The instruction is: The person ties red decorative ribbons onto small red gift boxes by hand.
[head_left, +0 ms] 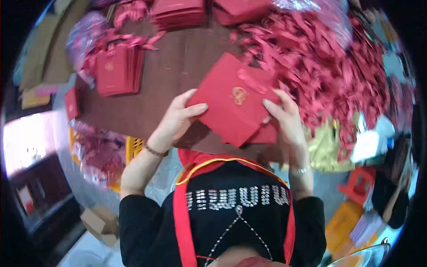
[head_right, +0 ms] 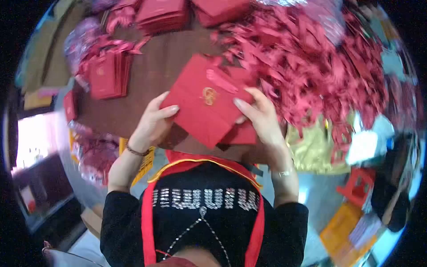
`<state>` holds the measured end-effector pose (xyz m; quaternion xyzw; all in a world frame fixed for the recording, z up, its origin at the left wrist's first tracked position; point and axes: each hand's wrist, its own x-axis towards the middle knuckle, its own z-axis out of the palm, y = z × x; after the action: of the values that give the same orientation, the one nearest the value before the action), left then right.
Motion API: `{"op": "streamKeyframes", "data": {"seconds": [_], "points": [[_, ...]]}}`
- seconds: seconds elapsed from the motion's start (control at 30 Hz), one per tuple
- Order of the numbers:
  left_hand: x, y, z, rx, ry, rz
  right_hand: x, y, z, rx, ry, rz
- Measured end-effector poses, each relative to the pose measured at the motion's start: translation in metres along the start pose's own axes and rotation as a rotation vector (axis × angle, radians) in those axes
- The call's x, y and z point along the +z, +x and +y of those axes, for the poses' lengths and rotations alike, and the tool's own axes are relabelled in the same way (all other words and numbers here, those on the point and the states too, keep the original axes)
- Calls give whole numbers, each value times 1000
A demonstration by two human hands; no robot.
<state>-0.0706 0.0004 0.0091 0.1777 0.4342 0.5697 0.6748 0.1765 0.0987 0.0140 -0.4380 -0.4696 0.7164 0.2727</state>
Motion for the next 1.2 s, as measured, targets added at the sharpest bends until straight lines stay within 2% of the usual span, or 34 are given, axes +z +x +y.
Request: {"op": "streamKeyframes", "data": {"seconds": [0.03,0.1,0.17,0.23,0.3,0.37,0.4,0.43,0.5,0.57,0.6,0.63,0.7,0.73,0.8,0.83,0.9,0.93,0.97,1.03,1.1,1.17,1.2], "points": [[-8,-5,7,9,-9,27,-1,4,5,38,-75,-30],[-22,-18,45,121,28,76,27,-5,-12,-39,79,0],[-48,-27,79,354,184,281,13,6,-4,-103,85,-87],[-56,-41,113,662,455,615,7,10,0,-121,53,-87],[-67,-56,146,863,974,719,-2,13,10,-86,5,-56],[-96,-57,166,938,1466,811,-2,14,16,-72,-8,-61],[-109,-51,170,1096,1811,819,-2,15,19,-68,-32,-79],[-119,-45,167,1097,1809,824,-1,15,20,-66,-55,-96],[-138,-30,151,432,2447,1063,4,13,18,-67,-37,-84],[-166,-13,120,449,2367,981,2,14,22,-143,-179,-97],[-162,-9,111,411,2362,989,3,12,18,-137,-168,-102],[-159,-6,105,291,2372,996,1,11,19,-141,-169,-105],[-144,-8,105,188,2350,1017,-9,11,21,-179,-206,-73],[-137,-10,106,181,2346,1010,-12,10,19,-127,-178,-30],[-124,-9,103,356,2417,1035,-18,12,22,-210,-275,48],[-117,-7,101,366,2412,991,-21,12,26,-222,-270,97],[-100,2,88,663,2027,765,-14,9,26,-291,-295,203],[-88,8,79,647,1750,564,-19,8,30,-262,-302,228],[-77,17,59,661,1720,498,-20,10,34,-415,-363,226],[-56,28,23,551,1366,200,-19,6,38,-405,-317,242],[-26,34,-6,458,1307,112,-24,2,45,-429,-494,264],[-3,35,-21,298,1332,52,-16,-5,49,-344,-229,274],[3,35,-28,339,1322,57,-16,-9,48,-271,-245,225]]}}
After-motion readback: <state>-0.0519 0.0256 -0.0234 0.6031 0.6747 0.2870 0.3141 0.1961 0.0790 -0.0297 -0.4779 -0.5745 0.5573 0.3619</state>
